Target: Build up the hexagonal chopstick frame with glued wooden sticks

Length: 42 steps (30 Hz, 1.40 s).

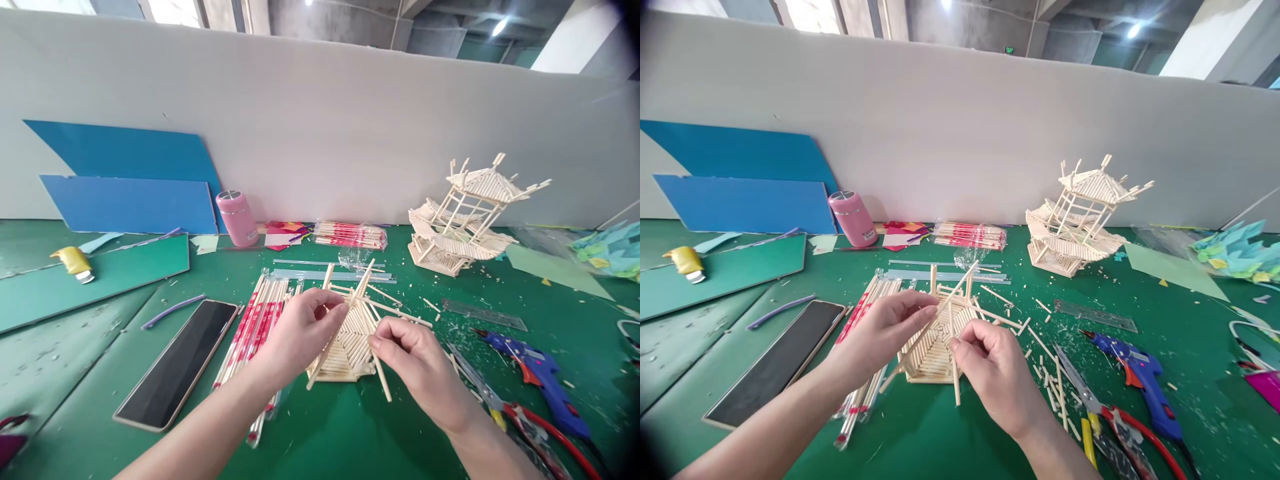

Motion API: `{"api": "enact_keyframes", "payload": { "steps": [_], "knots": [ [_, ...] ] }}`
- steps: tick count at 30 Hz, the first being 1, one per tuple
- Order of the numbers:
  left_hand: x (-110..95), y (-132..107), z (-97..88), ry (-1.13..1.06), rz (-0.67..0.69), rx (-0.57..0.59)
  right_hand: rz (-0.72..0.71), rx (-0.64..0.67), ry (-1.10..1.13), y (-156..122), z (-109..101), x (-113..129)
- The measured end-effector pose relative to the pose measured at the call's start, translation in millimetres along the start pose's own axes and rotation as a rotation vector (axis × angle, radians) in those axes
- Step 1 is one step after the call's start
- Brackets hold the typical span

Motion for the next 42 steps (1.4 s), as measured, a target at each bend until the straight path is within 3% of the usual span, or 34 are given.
{"api": "enact_keyframes", "payload": {
  "steps": [9,42],
  "knots": [
    [3,8,10.7,-0.253,-0.059,0.047,0.021,-0.002,0.062,7,4,-9],
    [-2,9,11.2,-0.253,0.004,0.085,0.038,0.030,0.091,9,8,-9]
  ]
}}
Point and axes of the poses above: each hand's wrist, its own y-axis towards the middle knuckle, its own z-axis out of the palm, x = y × z, the point moved 5 cm from there along y, towards the middle knuckle, and after that the axes turned 15 degrees about z, right-handed, at the moved point
